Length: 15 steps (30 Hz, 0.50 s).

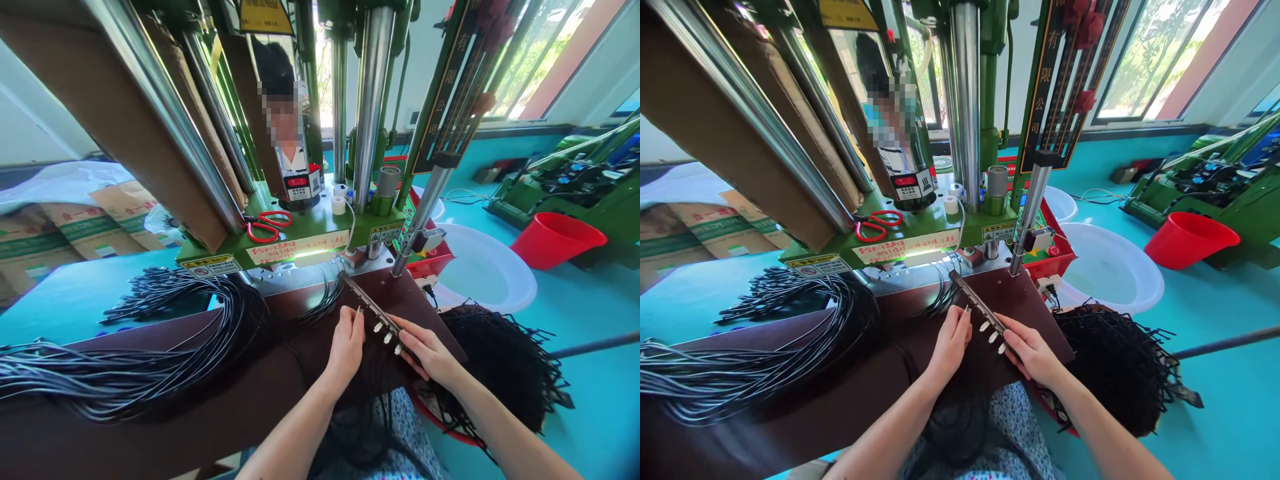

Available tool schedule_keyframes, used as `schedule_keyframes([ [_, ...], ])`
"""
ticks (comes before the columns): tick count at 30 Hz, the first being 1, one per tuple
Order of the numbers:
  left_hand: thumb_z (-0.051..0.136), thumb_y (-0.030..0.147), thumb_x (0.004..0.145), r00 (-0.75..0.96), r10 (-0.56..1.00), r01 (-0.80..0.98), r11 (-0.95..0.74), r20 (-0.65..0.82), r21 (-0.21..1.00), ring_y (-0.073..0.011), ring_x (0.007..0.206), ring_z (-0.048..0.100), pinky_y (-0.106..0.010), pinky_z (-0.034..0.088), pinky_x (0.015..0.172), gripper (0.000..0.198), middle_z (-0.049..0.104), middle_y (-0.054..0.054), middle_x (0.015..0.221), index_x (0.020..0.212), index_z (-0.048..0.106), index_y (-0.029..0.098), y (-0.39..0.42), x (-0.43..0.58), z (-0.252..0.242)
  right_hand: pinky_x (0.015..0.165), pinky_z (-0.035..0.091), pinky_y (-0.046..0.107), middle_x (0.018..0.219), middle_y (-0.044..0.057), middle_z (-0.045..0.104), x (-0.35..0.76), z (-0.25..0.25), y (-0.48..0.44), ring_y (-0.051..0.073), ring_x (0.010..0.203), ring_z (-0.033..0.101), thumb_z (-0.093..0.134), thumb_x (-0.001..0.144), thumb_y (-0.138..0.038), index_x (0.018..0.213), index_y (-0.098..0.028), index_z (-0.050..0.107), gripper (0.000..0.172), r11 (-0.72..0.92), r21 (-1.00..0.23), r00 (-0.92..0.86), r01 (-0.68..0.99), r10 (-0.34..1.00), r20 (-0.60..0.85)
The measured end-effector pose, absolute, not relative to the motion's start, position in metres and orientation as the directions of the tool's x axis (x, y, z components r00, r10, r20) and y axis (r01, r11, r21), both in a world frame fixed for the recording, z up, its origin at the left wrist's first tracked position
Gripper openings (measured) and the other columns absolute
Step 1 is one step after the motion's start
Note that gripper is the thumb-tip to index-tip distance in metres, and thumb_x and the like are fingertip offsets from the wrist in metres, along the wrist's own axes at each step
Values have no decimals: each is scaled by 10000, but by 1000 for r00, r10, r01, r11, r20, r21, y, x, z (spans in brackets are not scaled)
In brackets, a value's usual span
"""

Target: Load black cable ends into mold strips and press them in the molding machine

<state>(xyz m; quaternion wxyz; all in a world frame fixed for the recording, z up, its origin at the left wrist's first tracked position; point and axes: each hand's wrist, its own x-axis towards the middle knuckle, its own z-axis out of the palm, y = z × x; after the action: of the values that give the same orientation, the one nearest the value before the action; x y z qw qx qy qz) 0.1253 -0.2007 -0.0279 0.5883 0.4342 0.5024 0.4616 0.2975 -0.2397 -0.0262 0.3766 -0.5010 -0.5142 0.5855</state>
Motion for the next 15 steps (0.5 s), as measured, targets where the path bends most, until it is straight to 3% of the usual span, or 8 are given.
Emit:
schedule_keyframes([
  [4, 553, 383, 750, 92, 993, -9, 79, -78, 997, -59, 432, 309, -195, 242, 444, 239, 387, 71, 481, 664, 471, 175, -201, 125, -29, 266, 211, 129, 487, -69, 396, 301, -27, -239, 33, 321, 285, 424, 884, -435, 1339, -141, 355, 546, -201, -976, -253, 86, 943, -217],
  [11, 605, 402, 699, 118, 983, -108, 154, -141, 982, -44, 400, 266, -191, 202, 414, 256, 392, 74, 468, 675, 522, 161, -200, 124, -33, 264, 209, 141, 537, -44, 445, 302, -28, -237, 33, 330, 287, 429, 884, -434, 1334, -136, 362, 544, -187, -978, -277, 86, 939, -204],
  [15, 632, 413, 663, 98, 980, -137, 185, -172, 973, -44, 391, 276, -190, 193, 398, 274, 398, 69, 461, 648, 521, 163, -199, 124, -34, 286, 234, 145, 505, -62, 397, 297, -19, -238, 38, 340, 303, 408, 891, -438, 1331, -137, 369, 534, -113, -978, -306, 176, 938, -163],
])
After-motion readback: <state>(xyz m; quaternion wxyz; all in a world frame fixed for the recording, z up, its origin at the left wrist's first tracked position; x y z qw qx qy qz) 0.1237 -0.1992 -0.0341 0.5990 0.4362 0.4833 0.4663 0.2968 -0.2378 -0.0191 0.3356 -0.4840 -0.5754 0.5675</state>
